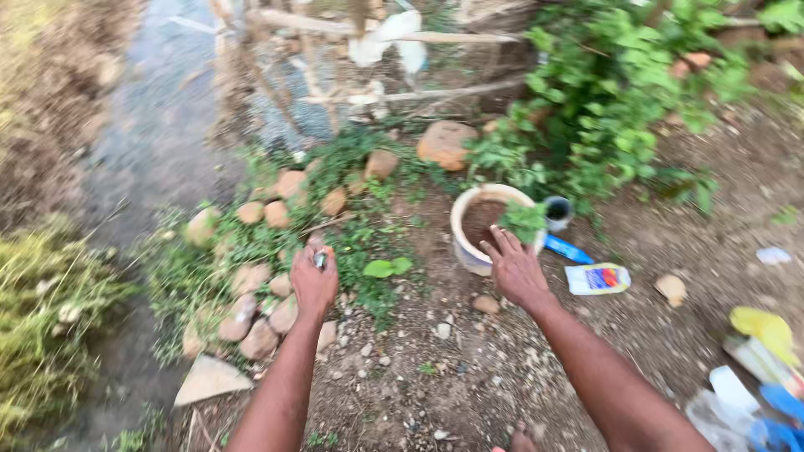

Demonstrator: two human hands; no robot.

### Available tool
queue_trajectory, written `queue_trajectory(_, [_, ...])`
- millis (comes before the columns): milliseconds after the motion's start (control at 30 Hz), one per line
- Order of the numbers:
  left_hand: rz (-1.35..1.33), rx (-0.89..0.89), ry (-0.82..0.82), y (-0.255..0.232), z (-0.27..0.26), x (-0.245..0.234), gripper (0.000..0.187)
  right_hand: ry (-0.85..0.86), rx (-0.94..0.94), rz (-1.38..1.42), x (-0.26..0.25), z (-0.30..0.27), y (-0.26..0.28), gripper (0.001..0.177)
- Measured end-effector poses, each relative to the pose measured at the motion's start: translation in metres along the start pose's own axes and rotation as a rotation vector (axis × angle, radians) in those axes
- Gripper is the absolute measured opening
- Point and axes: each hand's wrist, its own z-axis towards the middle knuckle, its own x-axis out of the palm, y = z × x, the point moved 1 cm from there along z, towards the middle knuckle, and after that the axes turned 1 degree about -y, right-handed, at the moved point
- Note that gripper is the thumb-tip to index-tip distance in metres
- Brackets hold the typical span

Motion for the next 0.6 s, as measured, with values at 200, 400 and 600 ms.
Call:
queue_trajectory(200, [-0.042, 0.048, 0.174, -0.119, -0.026, 0.121, 0.039, 0.119, 0.254, -0.003, -0.021, -0.102, -0.143, 0.057])
queue_trajectory(400, [-0.112, 0.187, 0.300, -0.241, -0.066, 0.254, 0.037, 0.137, 0.516, -0.088, -0.030, -0.224, -0.293, 0.051])
queue_trajectory(600, [-0.140, 0.291, 0.493, -0.358, -0.116, 0.338, 0.026, 0.179, 0.724, -0.092, -0.051, -0.330, -0.392, 0.055])
